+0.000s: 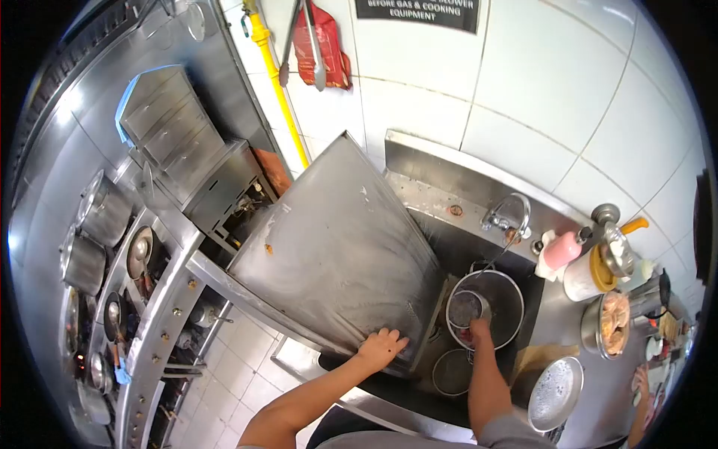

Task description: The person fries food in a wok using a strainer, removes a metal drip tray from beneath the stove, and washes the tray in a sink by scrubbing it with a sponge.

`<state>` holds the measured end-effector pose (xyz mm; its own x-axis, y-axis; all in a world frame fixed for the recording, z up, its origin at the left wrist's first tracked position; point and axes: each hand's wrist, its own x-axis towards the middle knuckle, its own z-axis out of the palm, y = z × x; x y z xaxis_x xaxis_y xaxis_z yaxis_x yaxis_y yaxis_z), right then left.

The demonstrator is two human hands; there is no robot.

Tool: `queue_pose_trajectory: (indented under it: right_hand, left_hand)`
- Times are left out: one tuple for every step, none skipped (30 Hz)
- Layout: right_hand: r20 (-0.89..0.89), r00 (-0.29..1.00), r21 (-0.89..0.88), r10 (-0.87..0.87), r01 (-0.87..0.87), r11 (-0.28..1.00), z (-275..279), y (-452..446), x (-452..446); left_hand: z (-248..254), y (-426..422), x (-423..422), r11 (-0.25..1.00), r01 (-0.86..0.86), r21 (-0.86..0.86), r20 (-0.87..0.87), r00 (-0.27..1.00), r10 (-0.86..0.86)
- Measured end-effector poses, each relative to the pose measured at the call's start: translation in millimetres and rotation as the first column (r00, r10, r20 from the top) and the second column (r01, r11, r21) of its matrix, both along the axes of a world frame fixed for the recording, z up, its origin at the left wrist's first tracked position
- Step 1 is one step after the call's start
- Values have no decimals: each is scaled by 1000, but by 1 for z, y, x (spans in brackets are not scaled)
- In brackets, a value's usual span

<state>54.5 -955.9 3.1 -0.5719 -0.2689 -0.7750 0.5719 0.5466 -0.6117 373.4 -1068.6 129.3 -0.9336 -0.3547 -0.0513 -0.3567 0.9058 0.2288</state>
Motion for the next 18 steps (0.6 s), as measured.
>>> queue_pose_trajectory:
  right_hand:
    - [-20,1000,-7,-1,1,1000,15,2,10]
    - [-60,997,-121,-52,44,992,27,6,21]
    - [-94,990,-235,-107,82,968,38,7,32]
    - [-110,987,-243,-116,87,966,51,4,43]
    - [-94,989,-323,-112,76,943,62,0,56]
    - [-78,992,-400,-102,62,914,75,-6,72]
    - [-42,979,-429,-200,163,888,97,-23,96]
    - [3,956,-456,-293,262,851,115,-41,119]
    - [91,977,-606,-195,210,767,103,-55,128]
    - [164,983,-736,-80,176,654,89,-68,139]
    - [198,977,-769,-78,204,606,103,-85,160]
    - [234,969,-794,-75,235,560,129,-109,184]
    - [168,981,-773,-93,190,605,152,-130,204]
    - [101,989,-747,-108,147,648,173,-152,220]
    - [96,992,-779,-80,125,614,189,-174,229]
    - [90,995,-808,-50,103,581,204,-194,236]
    - [53,998,-840,-23,57,539,238,-206,243]
    - [15,1000,-868,3,11,496,273,-218,246]
  left_hand:
    - [-1,-2,-2,1000,1,-7,-20,1000,-1]
    - [-1,-4,-4,996,83,-8,40,996,-83]
    - [-2,-5,-5,986,167,-6,102,981,-166]
    - [-6,-8,-7,984,175,-15,86,981,-174]
    - [-12,-11,-8,977,210,39,55,976,-212]
    - [-18,-13,-10,965,244,92,24,969,-247]
    - [-22,-17,-11,966,246,83,11,969,-248]
    - [-25,-24,-9,962,263,69,-7,965,-263]
    - [-29,-29,-7,959,278,58,-19,961,-277]
    - [-30,-37,-6,960,276,53,-15,961,-276]
    - [-31,-48,-6,967,234,100,68,968,-242]
    - [-27,-56,-3,971,188,147,154,965,-210]
    - [-16,-70,-3,976,218,4,182,959,-216]
    - [-8,-80,1,958,250,-139,212,953,-218]
    - [-53,-111,4,883,200,-425,7,976,-218]
    - [-100,-142,13,746,78,-661,-189,945,-266]
    - [-82,-172,14,524,43,-851,-80,974,-211]
    - [-31,-189,13,964,-59,-259,-426,903,-60]
